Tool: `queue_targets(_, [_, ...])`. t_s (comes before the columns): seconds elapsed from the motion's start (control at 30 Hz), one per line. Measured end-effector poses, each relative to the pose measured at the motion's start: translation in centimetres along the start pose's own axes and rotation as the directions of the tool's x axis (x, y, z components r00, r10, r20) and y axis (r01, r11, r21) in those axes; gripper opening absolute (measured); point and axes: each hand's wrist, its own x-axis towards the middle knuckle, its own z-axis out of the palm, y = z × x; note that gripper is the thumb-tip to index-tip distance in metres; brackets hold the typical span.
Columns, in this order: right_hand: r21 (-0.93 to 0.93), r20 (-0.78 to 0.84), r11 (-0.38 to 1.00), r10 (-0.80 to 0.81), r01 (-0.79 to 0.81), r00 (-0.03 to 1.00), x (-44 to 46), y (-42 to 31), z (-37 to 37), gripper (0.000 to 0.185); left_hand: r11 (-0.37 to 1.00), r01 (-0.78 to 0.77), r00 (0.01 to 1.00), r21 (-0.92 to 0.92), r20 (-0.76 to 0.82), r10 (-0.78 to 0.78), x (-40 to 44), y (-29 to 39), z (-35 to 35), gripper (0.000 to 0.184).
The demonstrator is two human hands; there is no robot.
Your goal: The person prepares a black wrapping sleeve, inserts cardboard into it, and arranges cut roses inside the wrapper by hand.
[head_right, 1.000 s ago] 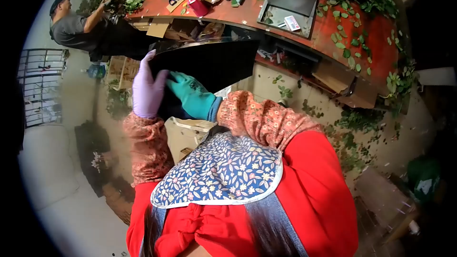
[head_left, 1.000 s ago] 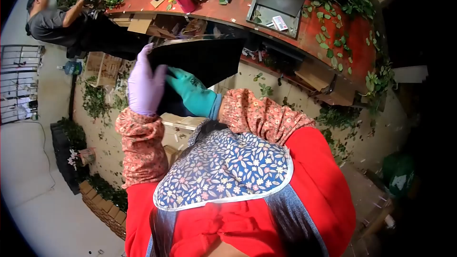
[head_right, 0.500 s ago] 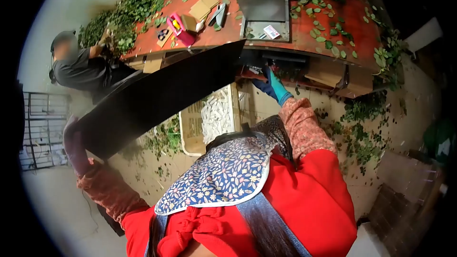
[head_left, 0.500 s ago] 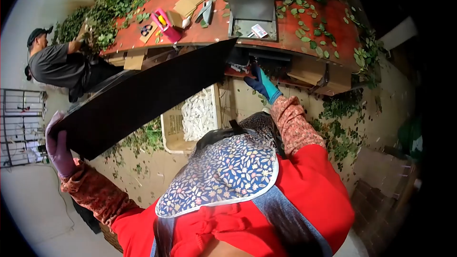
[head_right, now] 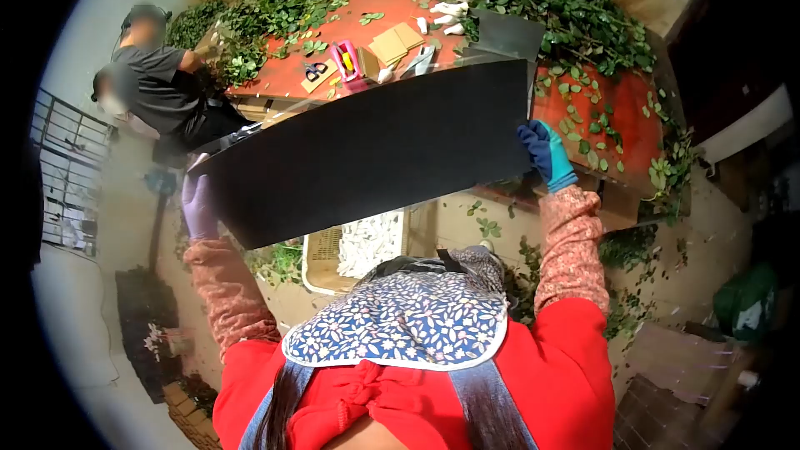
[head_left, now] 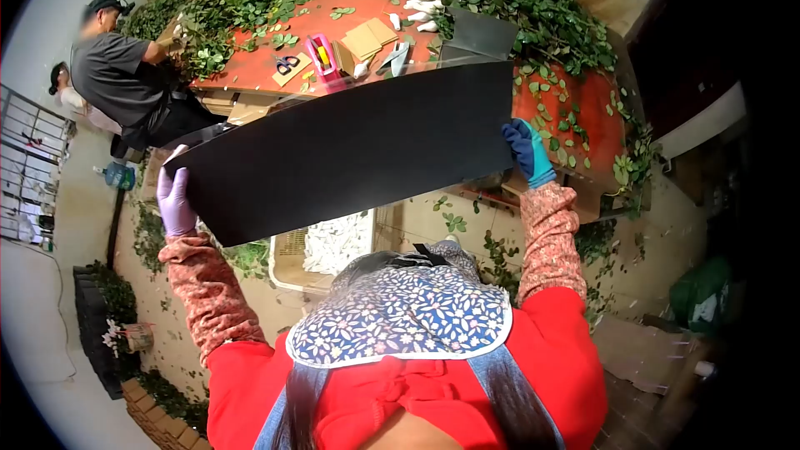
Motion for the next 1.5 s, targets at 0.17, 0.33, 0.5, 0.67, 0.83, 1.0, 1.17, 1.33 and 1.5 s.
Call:
queue_targets(0.17, [-0.437, -0.085, 0.863, 0.241, -0.253, 0.967, -0.6, -6.7, -1.1, 0.042, 0.988, -0.078, 0.995, -0.130, 0.049, 0.085, -0.5, -0.8, 4.1, 0.032])
queue_targets(0.33, [-0.758, 0.038, 0.596, -0.367, 0.266, 0.930, -0.7, -11.6, 1.9, 0.049, 0.980, -0.200, 0.949, 0.001, 0.247, 0.194, 0.3, 1.4, 5.8, 0.031])
queue_targets(0.5, [-0.659, 0.392, 0.741, 0.192, 0.129, 0.900, -2.7, -18.8, 22.5, 0.049, 0.985, -0.169, 0.862, 0.020, 0.488, 0.138, 1.2, 3.4, 8.2, 0.034])
queue_targets(0.67, [-0.584, 0.511, 0.808, 0.445, -0.083, 0.735, 0.9, -10.1, 25.6, 0.030, 0.981, -0.188, 0.828, 0.046, 0.544, 0.133, 1.7, 4.8, 8.7, 0.035])
queue_targets(0.83, [-0.011, 0.555, 0.999, 0.037, -0.037, 0.831, 3.9, -6.9, 20.5, 0.030, 0.980, -0.195, 0.891, 0.036, 0.424, 0.162, 0.8, 4.0, 7.4, 0.033])
queue_targets(1.0, [-0.294, 0.508, 0.950, 0.246, -0.103, 0.826, 0.9, -10.3, 22.6, 0.043, 0.947, -0.316, 0.800, 0.059, 0.553, 0.233, 1.9, 4.0, 8.9, 0.033])
queue_targets(1.17, [-0.706, 0.398, 0.699, 0.529, -0.119, 0.750, 1.6, -8.1, 24.5, 0.036, 0.891, -0.445, 0.707, 0.083, 0.643, 0.293, 5.4, 5.3, 12.3, 0.038])
queue_targets(1.33, [-0.456, 0.428, 0.866, 0.414, -0.204, 0.804, 2.3, -9.5, 22.7, 0.027, 0.932, 0.000, 0.731, -0.362, 0.635, 0.247, 8.0, 5.2, 10.5, 0.076])
queue_targets(1.5, [0.010, 0.656, 0.886, 0.344, -0.463, 0.672, 5.5, -9.1, 18.2, 0.023, 0.557, 0.357, 0.666, -0.750, 0.622, 0.410, 4.6, -2.0, 9.5, 0.077])
